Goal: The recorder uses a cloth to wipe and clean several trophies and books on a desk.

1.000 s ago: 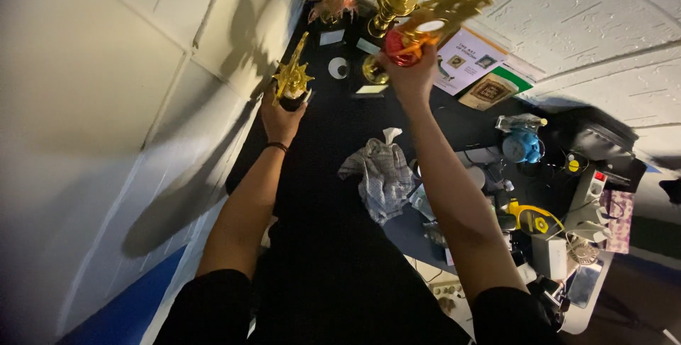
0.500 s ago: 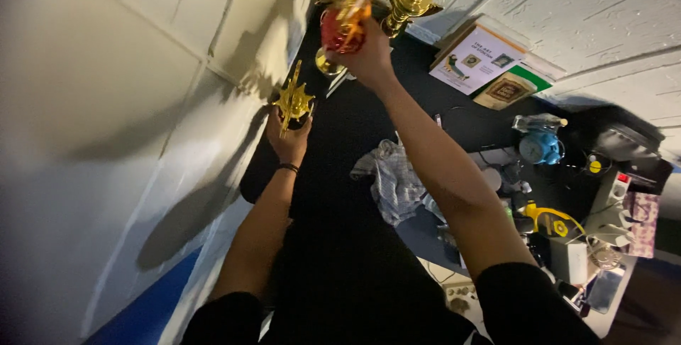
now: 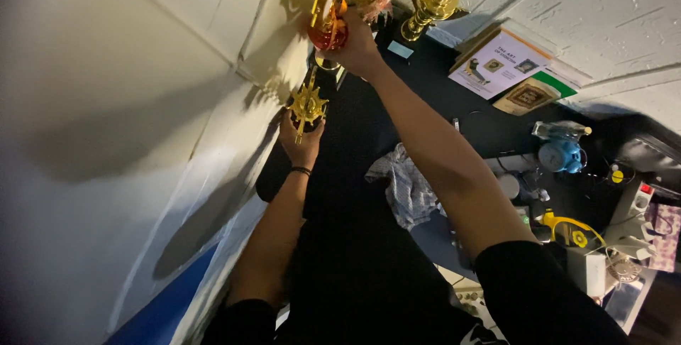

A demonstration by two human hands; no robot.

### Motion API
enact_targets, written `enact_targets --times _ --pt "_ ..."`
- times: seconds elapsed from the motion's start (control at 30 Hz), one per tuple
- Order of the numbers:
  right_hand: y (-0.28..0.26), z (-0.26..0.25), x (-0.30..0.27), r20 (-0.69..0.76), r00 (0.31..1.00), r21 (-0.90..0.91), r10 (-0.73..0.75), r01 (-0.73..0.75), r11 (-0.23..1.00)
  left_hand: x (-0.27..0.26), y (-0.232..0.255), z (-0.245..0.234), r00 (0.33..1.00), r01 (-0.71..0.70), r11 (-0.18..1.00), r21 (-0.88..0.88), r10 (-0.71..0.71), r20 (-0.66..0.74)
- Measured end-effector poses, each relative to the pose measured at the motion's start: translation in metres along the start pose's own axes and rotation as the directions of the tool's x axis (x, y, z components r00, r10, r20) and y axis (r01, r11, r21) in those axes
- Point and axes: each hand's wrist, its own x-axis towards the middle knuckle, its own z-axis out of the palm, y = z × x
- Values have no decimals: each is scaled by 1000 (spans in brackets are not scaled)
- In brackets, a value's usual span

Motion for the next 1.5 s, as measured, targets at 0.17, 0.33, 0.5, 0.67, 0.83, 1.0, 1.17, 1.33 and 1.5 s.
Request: enact_targets --times 0.17,0.33,0.5,0.67,0.83,1.0,1.17,1.33,1.5 --pt "13 0 3 26 999 44 -39 38 998 -2 -1 3 1000 1 998 63 0 -6" --pt "22 -1 0 41 998 65 -48 45 997 2 3 10 998 69 995 73 -70 0" --pt "26 -5 -10 78 996 94 52 -59 994 2 3 17 998 67 985 158 -67 -2" --pt "60 10 -13 27 994 74 -107 105 992 11 14 18 965 240 964 114 -249 76" --pt "16 -5 -35 -12 999 180 43 -40 983 5 -15 37 980 166 974 152 -180 82" --pt "57 3 -113 -146 949 210 279 -246 946 -3 -40 50 993 107 971 214 -116 34" --pt "88 -9 -200 -143 911 -11 387 -393 919 4 -37 55 1000 -4 967 254 8 -14" --pt "108 -26 -258 -51 911 -248 409 -408 879 13 -29 52 969 198 958 206 -223 106" --pt "75 -41 -275 117 857 -486 502 -391 781 15 -31 56 997 65 971 232 -75 31"
